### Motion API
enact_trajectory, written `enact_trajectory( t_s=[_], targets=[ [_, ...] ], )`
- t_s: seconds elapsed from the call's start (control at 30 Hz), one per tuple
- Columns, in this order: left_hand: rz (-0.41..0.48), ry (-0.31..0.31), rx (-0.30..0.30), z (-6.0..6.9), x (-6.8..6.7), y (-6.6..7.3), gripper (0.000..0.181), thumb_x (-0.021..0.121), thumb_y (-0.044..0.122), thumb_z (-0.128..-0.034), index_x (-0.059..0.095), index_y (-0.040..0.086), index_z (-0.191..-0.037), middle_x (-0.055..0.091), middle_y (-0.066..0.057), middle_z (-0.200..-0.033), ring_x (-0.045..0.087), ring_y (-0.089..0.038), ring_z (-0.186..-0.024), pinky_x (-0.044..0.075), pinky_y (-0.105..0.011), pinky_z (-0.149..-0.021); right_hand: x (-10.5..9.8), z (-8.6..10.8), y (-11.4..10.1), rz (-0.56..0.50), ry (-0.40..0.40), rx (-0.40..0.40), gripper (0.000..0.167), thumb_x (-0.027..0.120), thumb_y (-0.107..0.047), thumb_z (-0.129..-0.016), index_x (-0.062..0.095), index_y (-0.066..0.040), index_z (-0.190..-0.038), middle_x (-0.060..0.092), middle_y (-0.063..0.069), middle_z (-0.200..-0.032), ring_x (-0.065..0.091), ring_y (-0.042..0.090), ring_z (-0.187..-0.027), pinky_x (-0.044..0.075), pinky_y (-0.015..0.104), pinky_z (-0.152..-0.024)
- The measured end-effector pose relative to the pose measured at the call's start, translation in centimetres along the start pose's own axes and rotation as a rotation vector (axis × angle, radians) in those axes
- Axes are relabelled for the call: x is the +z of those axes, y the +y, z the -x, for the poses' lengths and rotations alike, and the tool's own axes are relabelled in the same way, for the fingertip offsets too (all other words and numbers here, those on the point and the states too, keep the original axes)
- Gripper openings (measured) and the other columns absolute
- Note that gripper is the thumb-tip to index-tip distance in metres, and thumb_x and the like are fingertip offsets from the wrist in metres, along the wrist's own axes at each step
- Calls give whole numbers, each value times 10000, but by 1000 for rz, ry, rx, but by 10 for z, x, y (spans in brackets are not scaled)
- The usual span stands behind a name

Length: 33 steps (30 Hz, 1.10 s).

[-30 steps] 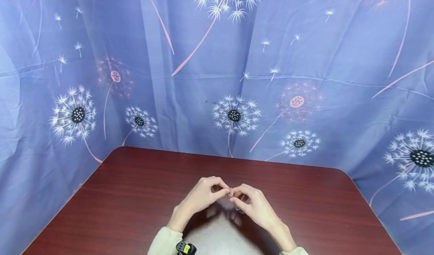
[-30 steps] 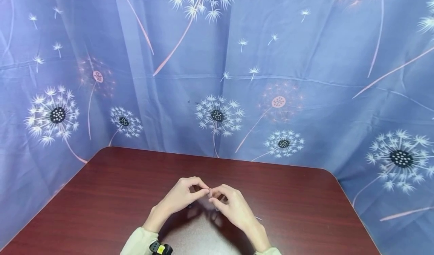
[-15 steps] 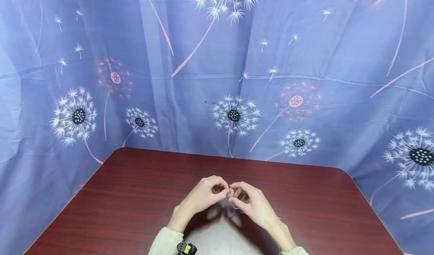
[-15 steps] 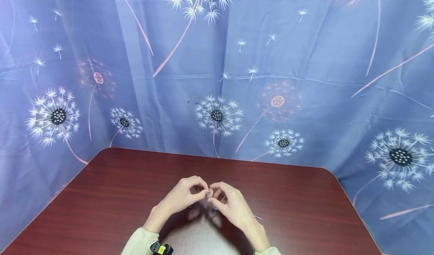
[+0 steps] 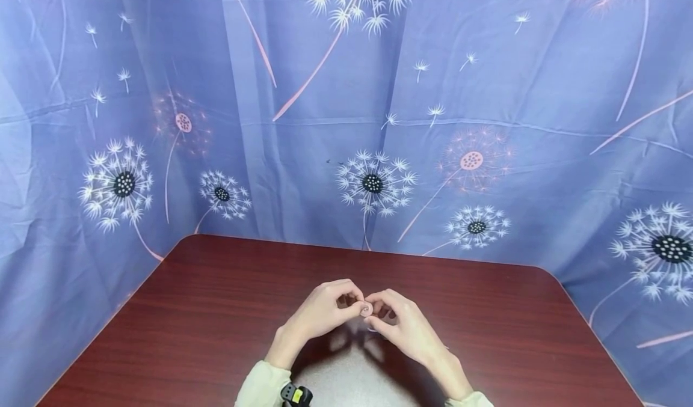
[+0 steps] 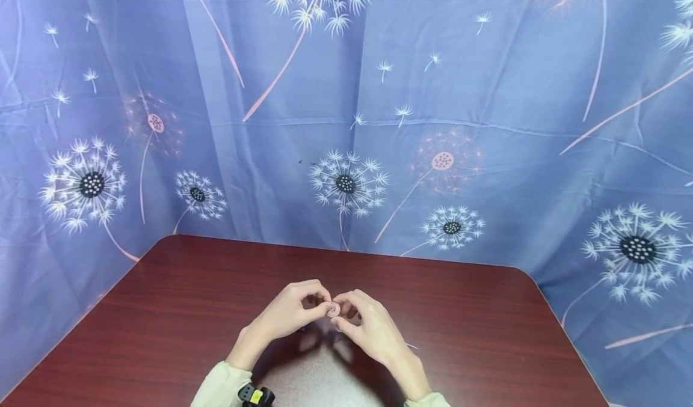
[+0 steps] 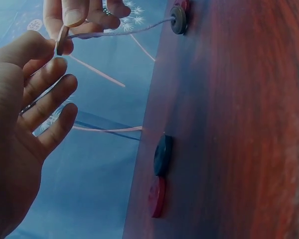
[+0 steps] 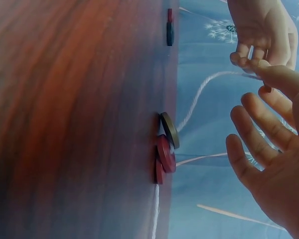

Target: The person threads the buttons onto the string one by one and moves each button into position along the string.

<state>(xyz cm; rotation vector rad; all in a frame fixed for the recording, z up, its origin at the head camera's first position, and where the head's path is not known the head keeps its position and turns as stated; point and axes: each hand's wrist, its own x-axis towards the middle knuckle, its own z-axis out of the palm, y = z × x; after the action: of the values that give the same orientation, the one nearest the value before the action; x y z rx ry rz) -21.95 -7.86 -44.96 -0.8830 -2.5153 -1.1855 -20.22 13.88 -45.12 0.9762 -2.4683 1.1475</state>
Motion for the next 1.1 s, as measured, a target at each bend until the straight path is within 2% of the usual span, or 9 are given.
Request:
enact_trajectory(
  t_s=[0.17,0.3,0.53,0.7,0.87,1.1],
  targets=[
    [-16,33,34,0,-3,0,76,736,287,-885,664,302,-865,583,196,-795,573,-20,-740,510,-222,-680,-1,0,1,8,4,3,278,767,-165,-860,672,-243,-1109,644,-98,-889,637,99,-803,545,292,-721],
    [-11,36,43,0,-5,-1,76,721,241,-888,666,292,-870,581,195,-796,569,-13,-740,517,-234,-674,0,0,3,20,9,-4,282,763,-156,-862,675,-254,-1111,646,-95,-888,640,110,-806,541,287,-720],
    [3,38,41,1,-8,-5,26,702,260,-902,679,257,-889,599,176,-805,565,21,-761,507,-194,-715,1,1,5,47,-3,9,254,768,-172,-861,694,-236,-1096,608,-142,-853,591,37,-760,519,243,-690],
    [6,32,14,2,-10,-4,24,692,244,-897,693,267,-901,586,173,-778,568,9,-752,501,-198,-716,0,2,5,50,-35,44,256,775,-184,-855,705,-216,-1099,537,-172,-791,523,8,-692,476,216,-624],
    [-1,26,-12,3,-11,-4,35,690,257,-902,693,290,-893,564,195,-756,565,7,-739,491,-201,-698,-1,3,6,53,-65,59,264,767,-217,-866,709,-177,-1120,527,-167,-762,522,26,-678,461,207,-623],
    [12,49,38,2,-12,-7,103,703,197,-887,666,292,-901,573,182,-803,562,0,-764,504,-198,-707,-2,3,9,78,-87,76,261,771,-209,-859,714,-187,-1114,534,-172,-760,532,38,-686,452,195,-640]
  ],
)
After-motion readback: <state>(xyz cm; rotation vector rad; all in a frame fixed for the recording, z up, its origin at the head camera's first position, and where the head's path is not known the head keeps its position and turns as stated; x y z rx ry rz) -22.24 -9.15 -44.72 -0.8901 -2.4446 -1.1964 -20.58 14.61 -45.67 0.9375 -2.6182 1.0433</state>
